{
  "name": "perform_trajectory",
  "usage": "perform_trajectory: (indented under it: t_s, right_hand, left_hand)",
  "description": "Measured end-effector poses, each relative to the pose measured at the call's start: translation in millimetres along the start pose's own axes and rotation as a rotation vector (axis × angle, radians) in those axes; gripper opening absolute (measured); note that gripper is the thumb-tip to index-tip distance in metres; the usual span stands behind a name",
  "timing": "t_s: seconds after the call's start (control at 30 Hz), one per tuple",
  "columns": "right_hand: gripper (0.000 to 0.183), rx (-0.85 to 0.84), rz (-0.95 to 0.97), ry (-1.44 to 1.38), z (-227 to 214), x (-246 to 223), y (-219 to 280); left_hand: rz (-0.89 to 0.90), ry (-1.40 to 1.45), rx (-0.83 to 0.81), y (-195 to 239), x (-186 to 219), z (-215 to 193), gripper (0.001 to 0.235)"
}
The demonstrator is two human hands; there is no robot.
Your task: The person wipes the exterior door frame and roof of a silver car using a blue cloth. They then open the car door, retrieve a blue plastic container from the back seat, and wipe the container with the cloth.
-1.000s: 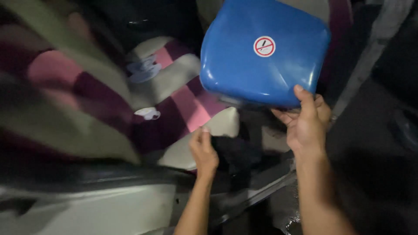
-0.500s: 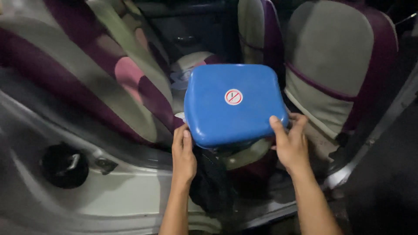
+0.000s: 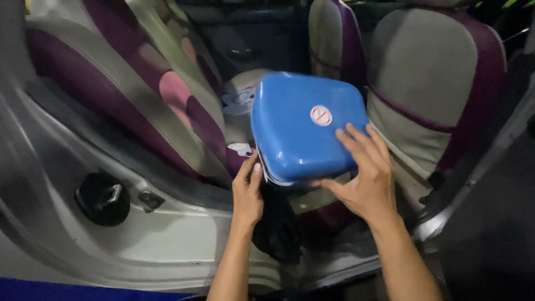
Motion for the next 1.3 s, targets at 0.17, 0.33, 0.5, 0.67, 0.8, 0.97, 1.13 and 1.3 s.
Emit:
perform_trajectory:
  t_s: [0.17,0.33,0.5,0.67,0.8,0.97,1.13,1.3]
  right_hand:
    - [0.078,0.253,0.404,-0.337,19.9,93.3,39.1]
    - [0.065,0.284,0.382,-0.406,1.1,86.2,31.5]
    - [0.098,0.149,0.233,-0.137,-24.6,21.8,9.3]
    - [0.104,-0.023,0.096,-0.148,2.1,2.0,16.9]
    - [0.091,0.036,0.473,-0.526,41.8,59.1,49.1]
    - [0.094,-0.184,0.661,-0.847,124.3,67.3,88.2]
    - [0.091,-0.454,0.550,-0.630,130.0,-25.6,128.3]
    - [0.068,-0.781,0.453,-0.563,156.7,-71.1,154.9]
  left_hand:
    - [0.161,0.002,-0.040,3.5,18.0,2.2,0.053]
    - [0.147,0.082,-0.030,1.6,14.6,1.8,0.054]
    - [0.058,0.230,-0.050,3.7,16.3,7.8,0.078]
    - [0.083,0.014,0.017,0.4,9.6,-11.3,0.066]
    - [0.062,-0.111,0.082,5.0,1.2,-26.1,0.057]
    - [-0.322,-0.160,0.191,21.4,60.8,-15.6,0.093]
    - [-0.352,-0.182,0.277,15.2,45.4,-29.0,0.067]
    - [-0.383,-0.142,0.353,26.1,40.0,-34.5,0.049]
Point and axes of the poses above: each hand's wrist, its own y-axis away from the middle knuckle, its own z-axis out of the palm, x = y × z, the point moved 10 cm from there along -y, towards the middle knuckle, and after that the axes turned 14 degrees about y, right-handed, at the moved point
